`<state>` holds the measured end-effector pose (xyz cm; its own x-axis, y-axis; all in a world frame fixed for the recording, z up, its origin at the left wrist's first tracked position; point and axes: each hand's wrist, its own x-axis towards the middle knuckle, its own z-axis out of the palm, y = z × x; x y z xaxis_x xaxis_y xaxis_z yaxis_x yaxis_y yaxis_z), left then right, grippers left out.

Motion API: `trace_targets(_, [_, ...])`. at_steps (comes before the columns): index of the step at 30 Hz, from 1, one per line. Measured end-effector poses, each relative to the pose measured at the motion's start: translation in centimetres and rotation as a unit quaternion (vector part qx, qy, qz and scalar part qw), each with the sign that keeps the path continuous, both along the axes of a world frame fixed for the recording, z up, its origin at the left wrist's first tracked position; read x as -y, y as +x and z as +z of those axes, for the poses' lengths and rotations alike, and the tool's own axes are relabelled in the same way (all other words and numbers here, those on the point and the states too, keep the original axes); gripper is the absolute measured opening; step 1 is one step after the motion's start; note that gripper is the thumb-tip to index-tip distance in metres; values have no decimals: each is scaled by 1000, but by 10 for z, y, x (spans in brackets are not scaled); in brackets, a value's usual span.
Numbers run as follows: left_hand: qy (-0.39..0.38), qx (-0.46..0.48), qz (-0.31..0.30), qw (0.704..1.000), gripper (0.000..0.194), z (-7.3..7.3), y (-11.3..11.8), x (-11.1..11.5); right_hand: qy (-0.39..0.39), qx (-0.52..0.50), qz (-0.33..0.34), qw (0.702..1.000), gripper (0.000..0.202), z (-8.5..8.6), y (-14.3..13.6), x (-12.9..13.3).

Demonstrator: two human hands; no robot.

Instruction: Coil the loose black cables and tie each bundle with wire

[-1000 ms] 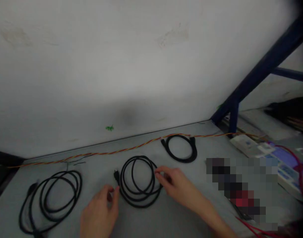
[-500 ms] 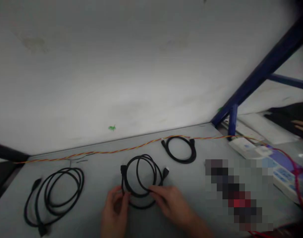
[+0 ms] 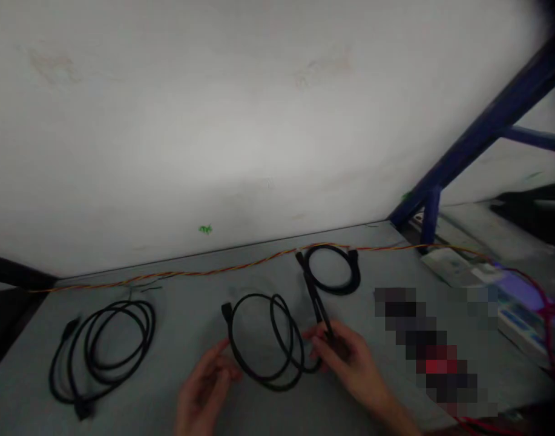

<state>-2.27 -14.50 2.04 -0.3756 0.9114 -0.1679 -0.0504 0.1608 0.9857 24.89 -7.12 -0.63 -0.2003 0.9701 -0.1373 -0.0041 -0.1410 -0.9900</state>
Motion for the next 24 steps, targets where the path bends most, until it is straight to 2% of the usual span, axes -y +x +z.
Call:
trace_targets(4, [59,42,30,997,50,1,36,-7,30,37,30,998,28,-14,-5,1])
trace_targets(8, [27,68,86,994,61,-1,49,-14,29,59,46,997,28,-23,-6,4])
trace_targets(13, [-22,65,186,980,49,-13,43,-24,29,62,41,997,30,-20,-8,6])
trace_targets(15, [-31,55,201,978,48,-19,38,-27,31,55,35,997,29,-20,-8,6])
trace_targets(19, [-39,8,165,986,57,-27,24,-24,9,29,5,1000,32,-24,-7,5])
trace_targets(24, [-74,-153,117,979,64,-23,-2,-16,-35,-48,-53,997,41,-31,-4,4])
